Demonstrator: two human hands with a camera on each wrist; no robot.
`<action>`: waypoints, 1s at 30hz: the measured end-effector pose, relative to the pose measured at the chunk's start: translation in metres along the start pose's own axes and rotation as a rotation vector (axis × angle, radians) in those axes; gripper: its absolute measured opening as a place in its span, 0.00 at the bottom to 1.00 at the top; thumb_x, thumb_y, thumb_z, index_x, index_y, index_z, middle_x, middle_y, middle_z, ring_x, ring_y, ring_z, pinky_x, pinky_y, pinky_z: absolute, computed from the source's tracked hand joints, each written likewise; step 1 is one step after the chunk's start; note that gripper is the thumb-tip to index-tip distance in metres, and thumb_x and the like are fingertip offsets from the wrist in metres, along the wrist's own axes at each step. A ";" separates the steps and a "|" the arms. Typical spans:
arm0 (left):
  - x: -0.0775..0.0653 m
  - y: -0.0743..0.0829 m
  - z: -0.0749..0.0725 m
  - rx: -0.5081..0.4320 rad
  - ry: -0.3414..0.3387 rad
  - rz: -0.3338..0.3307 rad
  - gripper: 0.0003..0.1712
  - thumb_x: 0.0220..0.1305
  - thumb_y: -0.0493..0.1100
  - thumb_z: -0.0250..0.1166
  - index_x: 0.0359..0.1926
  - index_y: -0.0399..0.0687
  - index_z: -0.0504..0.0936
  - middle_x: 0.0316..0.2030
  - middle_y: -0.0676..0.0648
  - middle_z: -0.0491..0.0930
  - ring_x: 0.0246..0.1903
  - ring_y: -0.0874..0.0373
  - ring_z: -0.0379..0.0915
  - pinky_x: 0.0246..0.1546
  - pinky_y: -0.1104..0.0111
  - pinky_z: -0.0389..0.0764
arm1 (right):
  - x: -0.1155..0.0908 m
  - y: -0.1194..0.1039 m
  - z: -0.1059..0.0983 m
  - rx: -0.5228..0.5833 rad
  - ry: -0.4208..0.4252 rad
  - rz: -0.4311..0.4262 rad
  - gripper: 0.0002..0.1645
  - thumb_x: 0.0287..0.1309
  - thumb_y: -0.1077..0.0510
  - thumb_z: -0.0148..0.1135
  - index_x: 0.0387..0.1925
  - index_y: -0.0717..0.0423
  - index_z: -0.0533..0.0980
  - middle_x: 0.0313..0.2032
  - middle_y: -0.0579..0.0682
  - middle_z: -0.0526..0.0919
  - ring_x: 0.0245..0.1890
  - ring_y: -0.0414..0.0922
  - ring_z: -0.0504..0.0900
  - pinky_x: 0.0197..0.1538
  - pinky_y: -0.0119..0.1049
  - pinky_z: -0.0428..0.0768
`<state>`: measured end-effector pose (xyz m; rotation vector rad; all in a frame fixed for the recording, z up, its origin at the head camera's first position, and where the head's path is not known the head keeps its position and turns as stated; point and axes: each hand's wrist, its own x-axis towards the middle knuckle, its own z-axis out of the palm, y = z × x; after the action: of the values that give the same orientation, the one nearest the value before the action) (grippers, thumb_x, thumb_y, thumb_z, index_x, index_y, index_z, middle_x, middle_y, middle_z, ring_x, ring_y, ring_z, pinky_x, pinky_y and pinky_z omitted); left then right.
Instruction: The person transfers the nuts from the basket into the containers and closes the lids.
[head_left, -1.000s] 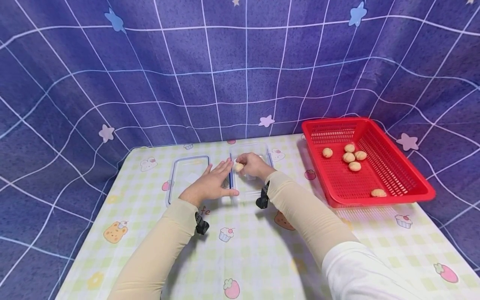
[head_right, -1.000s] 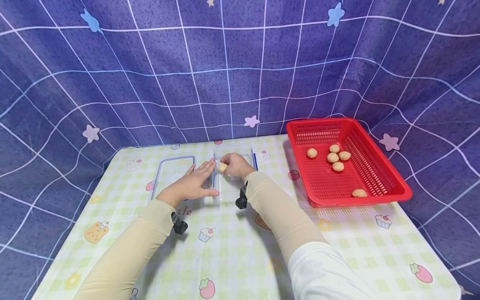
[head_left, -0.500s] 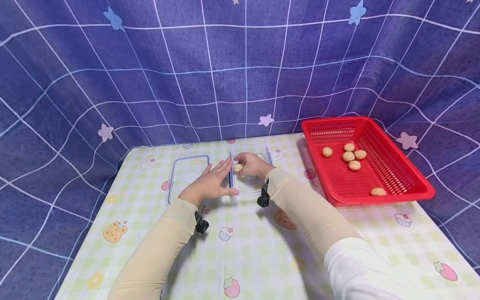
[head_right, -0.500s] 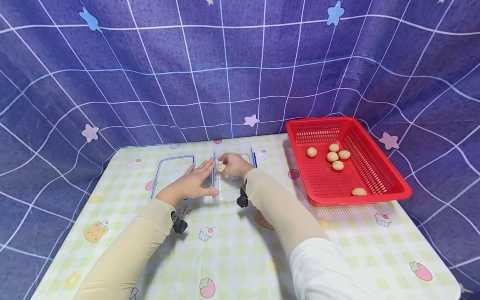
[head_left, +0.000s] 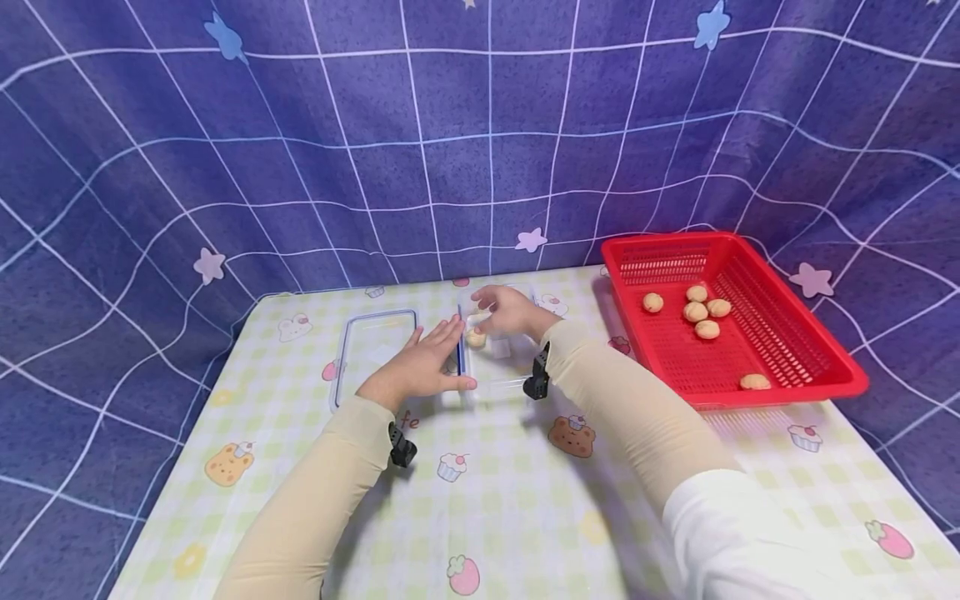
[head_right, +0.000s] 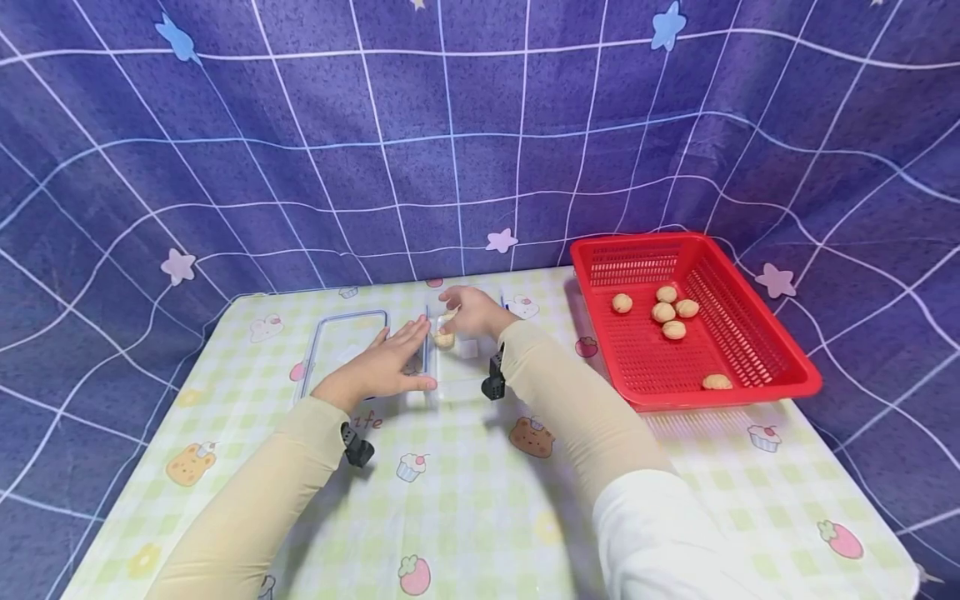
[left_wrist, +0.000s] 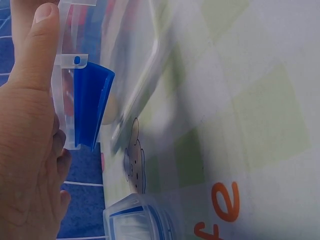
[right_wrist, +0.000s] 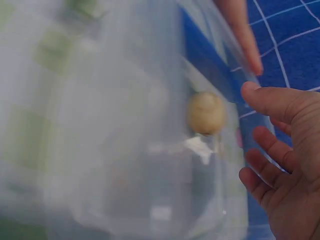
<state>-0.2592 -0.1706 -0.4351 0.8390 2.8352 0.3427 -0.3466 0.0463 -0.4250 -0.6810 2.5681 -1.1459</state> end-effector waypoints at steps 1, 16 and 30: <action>0.000 0.000 0.000 0.004 0.000 -0.001 0.65 0.60 0.76 0.61 0.81 0.42 0.42 0.80 0.44 0.37 0.79 0.48 0.34 0.76 0.45 0.32 | 0.000 -0.001 -0.003 0.004 0.007 -0.006 0.41 0.53 0.60 0.74 0.68 0.62 0.70 0.60 0.65 0.78 0.62 0.62 0.76 0.65 0.48 0.74; 0.003 -0.002 0.002 0.021 -0.002 -0.010 0.65 0.60 0.77 0.59 0.81 0.45 0.40 0.81 0.44 0.38 0.79 0.49 0.32 0.76 0.46 0.31 | -0.015 -0.011 -0.059 0.122 0.144 -0.092 0.34 0.58 0.62 0.72 0.64 0.68 0.72 0.56 0.67 0.80 0.59 0.62 0.78 0.64 0.46 0.76; 0.002 -0.001 0.002 0.008 0.012 0.002 0.66 0.60 0.77 0.60 0.81 0.41 0.43 0.80 0.42 0.39 0.79 0.46 0.35 0.76 0.45 0.32 | -0.039 -0.014 -0.115 0.213 0.287 -0.108 0.34 0.59 0.63 0.70 0.65 0.67 0.70 0.54 0.67 0.79 0.55 0.59 0.80 0.54 0.40 0.78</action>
<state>-0.2608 -0.1697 -0.4371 0.8439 2.8488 0.3387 -0.3547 0.1309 -0.3371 -0.6528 2.6046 -1.6326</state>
